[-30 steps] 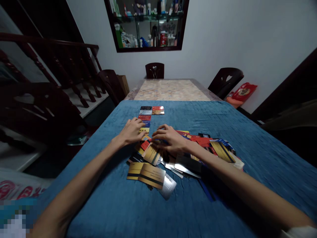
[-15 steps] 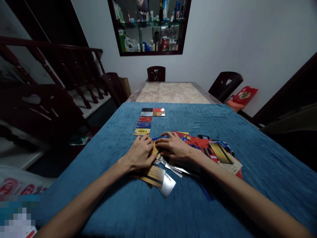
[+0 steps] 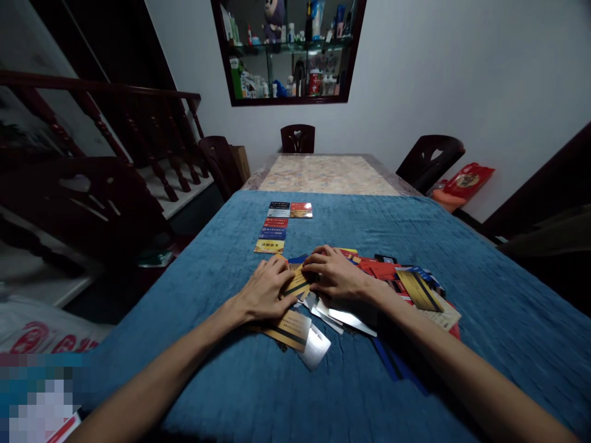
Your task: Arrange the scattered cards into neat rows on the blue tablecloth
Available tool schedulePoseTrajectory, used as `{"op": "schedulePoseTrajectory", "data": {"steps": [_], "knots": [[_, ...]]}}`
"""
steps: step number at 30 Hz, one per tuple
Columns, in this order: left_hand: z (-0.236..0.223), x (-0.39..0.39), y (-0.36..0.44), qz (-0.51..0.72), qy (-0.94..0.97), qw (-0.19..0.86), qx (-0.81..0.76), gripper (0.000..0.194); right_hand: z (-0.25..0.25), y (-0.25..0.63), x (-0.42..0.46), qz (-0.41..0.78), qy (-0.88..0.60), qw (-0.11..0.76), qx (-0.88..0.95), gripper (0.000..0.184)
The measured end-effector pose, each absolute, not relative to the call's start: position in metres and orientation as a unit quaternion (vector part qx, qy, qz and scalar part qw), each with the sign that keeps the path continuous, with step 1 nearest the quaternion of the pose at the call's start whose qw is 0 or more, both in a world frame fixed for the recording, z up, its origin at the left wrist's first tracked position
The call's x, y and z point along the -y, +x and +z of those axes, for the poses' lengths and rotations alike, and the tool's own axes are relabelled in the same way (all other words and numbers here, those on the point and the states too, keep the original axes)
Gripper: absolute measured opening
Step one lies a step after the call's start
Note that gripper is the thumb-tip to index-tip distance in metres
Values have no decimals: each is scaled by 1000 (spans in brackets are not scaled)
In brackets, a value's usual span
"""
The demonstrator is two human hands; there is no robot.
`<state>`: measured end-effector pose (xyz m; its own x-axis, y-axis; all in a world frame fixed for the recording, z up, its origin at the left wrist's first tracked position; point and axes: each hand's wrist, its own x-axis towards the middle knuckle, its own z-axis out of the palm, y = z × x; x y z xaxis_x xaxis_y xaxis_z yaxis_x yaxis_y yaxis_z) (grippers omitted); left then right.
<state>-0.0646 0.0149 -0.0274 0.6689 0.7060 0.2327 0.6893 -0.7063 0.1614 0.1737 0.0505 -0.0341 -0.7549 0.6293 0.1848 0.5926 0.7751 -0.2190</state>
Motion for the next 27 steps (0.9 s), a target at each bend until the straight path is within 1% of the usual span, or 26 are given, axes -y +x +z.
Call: {"op": "schedulePoseTrajectory", "data": {"steps": [4,9,17,22,27], "knots": [[-30,-16,-66,165,914,22,-370,19,-34,176,-52,72,-308,126,940,39],[-30,-17,-67,184,915,27,-359,9,-32,177,-52,52,-278,133,950,31],[-25,-13,-67,165,921,28,-351,17,-30,177,-50,63,-264,143,952,32],[-26,-13,-66,157,923,11,-350,11,-29,177,-49,68,-262,139,952,31],[-25,-13,-67,178,928,-1,-326,9,-27,177,-48,70,-261,154,951,31]]}}
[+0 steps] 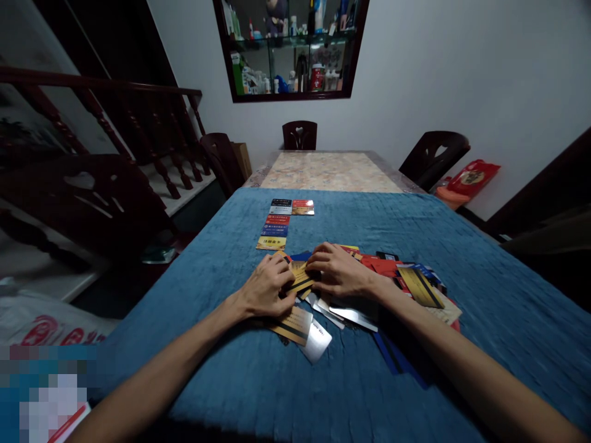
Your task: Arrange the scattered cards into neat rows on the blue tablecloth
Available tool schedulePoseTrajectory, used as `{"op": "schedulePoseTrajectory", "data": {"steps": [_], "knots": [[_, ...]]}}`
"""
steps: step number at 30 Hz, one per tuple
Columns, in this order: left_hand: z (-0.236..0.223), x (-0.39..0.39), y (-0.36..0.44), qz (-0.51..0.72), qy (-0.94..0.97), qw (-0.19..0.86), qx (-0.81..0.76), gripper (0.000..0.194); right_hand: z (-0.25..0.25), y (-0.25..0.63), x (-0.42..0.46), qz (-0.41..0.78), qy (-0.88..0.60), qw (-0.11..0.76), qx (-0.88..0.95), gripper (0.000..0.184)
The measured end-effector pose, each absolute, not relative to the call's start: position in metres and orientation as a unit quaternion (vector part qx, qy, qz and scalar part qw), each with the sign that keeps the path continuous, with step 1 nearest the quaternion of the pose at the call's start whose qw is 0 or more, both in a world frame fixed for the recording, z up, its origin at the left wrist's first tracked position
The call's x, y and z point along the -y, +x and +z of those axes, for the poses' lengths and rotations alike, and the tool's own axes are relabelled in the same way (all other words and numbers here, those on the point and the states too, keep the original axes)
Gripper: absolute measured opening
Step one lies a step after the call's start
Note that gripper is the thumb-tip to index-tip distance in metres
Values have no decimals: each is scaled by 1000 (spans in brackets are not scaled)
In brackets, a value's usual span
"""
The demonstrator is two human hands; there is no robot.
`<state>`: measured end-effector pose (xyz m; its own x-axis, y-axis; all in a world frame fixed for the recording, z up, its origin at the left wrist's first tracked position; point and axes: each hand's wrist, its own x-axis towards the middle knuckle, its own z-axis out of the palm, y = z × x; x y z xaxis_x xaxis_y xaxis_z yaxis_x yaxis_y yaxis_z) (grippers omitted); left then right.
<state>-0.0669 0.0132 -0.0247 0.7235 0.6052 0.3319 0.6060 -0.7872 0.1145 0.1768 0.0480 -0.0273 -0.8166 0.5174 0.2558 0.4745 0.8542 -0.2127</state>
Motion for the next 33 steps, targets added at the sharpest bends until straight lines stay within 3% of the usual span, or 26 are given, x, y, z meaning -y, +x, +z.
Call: {"op": "schedulePoseTrajectory", "data": {"steps": [12,23,33], "knots": [[-29,-24,-74,-334,-904,-7,267,24,-43,175,-55,79,-256,254,929,18],[-36,-37,-81,-340,-887,-30,310,21,-50,167,-52,55,-339,279,897,31],[-41,-40,-84,-334,-885,-32,321,28,-60,161,-51,8,-357,297,886,31]]}}
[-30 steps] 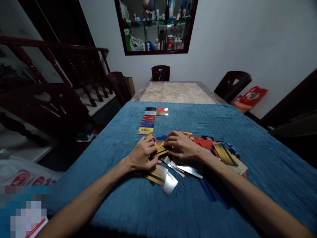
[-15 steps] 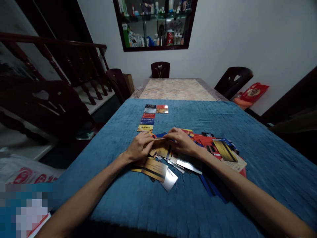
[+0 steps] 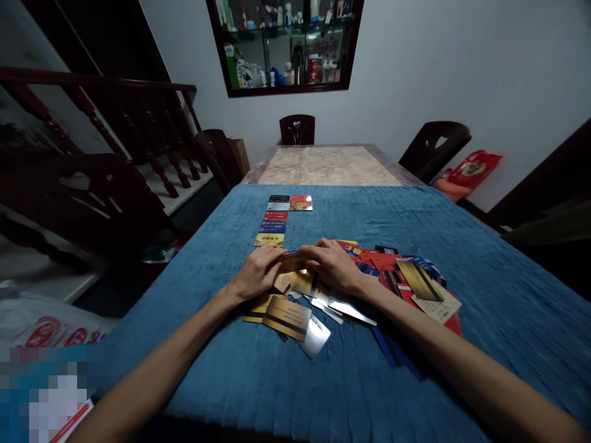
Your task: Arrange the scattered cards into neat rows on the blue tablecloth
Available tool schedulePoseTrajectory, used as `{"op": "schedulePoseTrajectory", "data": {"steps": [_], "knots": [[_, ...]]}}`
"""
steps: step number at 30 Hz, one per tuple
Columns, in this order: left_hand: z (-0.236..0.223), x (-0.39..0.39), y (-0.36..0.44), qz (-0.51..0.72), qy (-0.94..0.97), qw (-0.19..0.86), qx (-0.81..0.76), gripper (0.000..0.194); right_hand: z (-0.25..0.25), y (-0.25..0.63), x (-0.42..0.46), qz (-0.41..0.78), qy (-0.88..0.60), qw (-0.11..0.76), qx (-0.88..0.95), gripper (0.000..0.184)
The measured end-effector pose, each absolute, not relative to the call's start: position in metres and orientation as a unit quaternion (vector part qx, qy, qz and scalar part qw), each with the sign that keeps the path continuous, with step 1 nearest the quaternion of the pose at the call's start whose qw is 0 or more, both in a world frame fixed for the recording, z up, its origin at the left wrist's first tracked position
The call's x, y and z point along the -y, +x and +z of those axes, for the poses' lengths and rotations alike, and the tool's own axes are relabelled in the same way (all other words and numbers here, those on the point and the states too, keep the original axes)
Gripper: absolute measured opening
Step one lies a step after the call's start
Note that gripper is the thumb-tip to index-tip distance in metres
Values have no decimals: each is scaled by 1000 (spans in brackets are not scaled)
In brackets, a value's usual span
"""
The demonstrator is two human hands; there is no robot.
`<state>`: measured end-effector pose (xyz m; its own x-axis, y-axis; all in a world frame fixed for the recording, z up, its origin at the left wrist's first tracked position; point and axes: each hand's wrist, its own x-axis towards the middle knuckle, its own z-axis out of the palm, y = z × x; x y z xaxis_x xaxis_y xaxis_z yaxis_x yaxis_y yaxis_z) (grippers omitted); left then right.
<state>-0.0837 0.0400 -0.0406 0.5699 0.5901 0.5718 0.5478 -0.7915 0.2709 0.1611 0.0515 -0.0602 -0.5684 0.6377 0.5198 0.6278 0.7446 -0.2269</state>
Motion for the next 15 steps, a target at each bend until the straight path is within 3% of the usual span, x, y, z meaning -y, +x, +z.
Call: {"op": "schedulePoseTrajectory", "data": {"steps": [5,15], "knots": [[-45,-38,-84,326,879,23,-347,41,-64,161,-53,-15,-367,291,883,34],[-44,-35,-82,316,860,11,-400,28,-62,160,-51,-24,-376,279,883,41]]}}
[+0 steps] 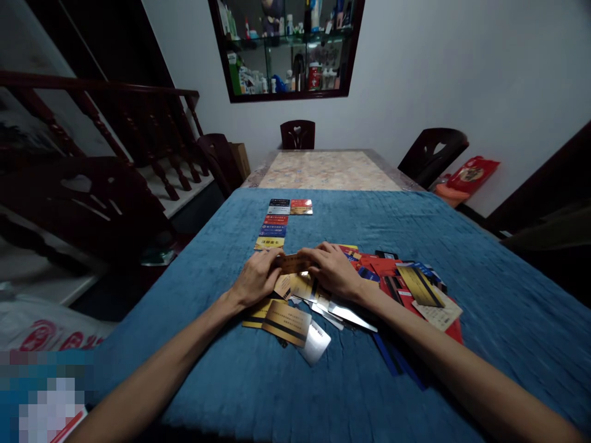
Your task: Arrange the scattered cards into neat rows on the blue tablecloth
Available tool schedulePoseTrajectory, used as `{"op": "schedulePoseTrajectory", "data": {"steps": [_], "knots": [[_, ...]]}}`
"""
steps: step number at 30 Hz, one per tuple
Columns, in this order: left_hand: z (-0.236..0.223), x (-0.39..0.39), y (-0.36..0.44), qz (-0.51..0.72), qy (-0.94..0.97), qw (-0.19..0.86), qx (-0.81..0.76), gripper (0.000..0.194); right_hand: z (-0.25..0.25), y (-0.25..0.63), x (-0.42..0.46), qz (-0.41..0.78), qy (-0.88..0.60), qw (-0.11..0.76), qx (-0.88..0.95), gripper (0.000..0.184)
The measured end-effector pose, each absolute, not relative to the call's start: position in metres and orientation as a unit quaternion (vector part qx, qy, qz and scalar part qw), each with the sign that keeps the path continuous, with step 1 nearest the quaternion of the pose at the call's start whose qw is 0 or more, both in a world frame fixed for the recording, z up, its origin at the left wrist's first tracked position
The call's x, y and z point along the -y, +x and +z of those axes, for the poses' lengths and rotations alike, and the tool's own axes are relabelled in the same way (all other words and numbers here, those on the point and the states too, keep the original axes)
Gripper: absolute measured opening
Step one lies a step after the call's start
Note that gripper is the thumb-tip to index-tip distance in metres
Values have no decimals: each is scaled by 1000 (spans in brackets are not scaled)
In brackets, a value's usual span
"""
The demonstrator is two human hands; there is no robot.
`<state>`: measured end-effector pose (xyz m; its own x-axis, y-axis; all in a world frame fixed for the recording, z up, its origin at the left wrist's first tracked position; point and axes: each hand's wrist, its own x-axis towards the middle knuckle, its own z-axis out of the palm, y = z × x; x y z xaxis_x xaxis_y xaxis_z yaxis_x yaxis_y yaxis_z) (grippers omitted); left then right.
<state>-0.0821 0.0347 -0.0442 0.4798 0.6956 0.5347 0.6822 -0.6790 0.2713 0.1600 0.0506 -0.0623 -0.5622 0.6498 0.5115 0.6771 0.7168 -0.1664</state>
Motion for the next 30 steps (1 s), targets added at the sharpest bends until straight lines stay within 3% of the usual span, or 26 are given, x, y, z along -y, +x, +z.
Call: {"op": "schedulePoseTrajectory", "data": {"steps": [9,20,30], "knots": [[-43,-35,-82,357,848,15,-391,30,-54,155,-44,-68,-397,254,879,50],[-44,-38,-80,371,843,23,-389,34,-49,156,-41,-142,-408,252,866,43],[-44,-43,-77,352,865,-21,-358,54,-40,165,-42,-146,-402,284,858,43]]}}
